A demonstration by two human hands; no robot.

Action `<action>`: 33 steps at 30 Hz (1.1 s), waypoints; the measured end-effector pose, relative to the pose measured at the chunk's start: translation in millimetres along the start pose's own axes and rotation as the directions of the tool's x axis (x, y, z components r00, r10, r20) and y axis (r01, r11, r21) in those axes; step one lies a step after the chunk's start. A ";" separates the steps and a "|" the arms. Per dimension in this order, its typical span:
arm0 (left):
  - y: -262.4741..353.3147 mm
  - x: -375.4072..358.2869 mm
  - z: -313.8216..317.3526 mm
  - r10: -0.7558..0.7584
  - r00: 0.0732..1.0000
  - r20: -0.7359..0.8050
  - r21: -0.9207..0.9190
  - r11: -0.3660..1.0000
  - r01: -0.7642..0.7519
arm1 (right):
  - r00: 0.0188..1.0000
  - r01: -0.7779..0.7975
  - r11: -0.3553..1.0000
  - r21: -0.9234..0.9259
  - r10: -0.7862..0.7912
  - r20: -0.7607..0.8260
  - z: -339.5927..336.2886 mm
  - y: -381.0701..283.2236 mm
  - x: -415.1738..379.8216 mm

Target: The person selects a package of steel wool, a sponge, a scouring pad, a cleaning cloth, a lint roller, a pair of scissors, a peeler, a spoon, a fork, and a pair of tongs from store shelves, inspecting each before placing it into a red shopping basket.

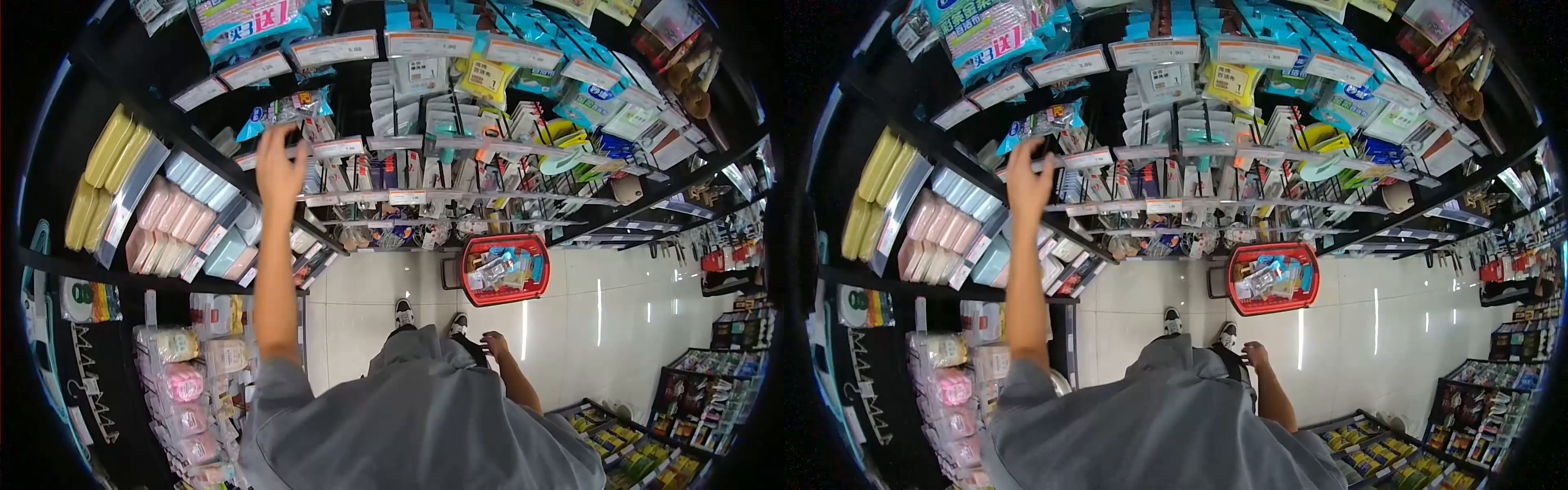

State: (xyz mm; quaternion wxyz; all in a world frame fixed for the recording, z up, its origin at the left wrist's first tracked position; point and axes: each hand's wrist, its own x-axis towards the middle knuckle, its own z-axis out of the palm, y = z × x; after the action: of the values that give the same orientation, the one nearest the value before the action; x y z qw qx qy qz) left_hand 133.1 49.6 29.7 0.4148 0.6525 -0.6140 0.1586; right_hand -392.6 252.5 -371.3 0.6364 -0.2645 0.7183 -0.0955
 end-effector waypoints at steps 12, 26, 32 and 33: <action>-105.4 78.1 66.1 -0.111 0.906 0.408 0.509 0.852 -0.124 | 0.978 0.111 0.977 0.183 -0.074 -0.196 43.1 4.6 -23.5; 87.4 -78.3 3.9 0.706 0.692 0.146 -0.467 0.667 -0.581 | 0.831 0.538 0.793 0.284 -0.555 -0.025 55.1 -157.5 -85.1; 163.6 -150.5 25.6 0.615 0.786 0.068 -0.498 0.704 -0.507 | 0.500 0.272 0.606 0.748 -0.753 0.428 63.0 -244.5 -202.4; 165.5 -154.5 26.1 0.639 0.761 0.115 -0.476 0.708 -0.522 | 0.445 0.479 0.595 0.646 -0.798 0.406 63.3 -250.6 -216.6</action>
State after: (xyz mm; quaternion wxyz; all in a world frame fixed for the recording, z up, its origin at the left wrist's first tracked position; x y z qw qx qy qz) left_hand -59.5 150.1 -39.4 0.3835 0.3347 -0.8589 0.0566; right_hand -255.9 162.8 -76.3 0.7987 -0.3870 0.2384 -0.3943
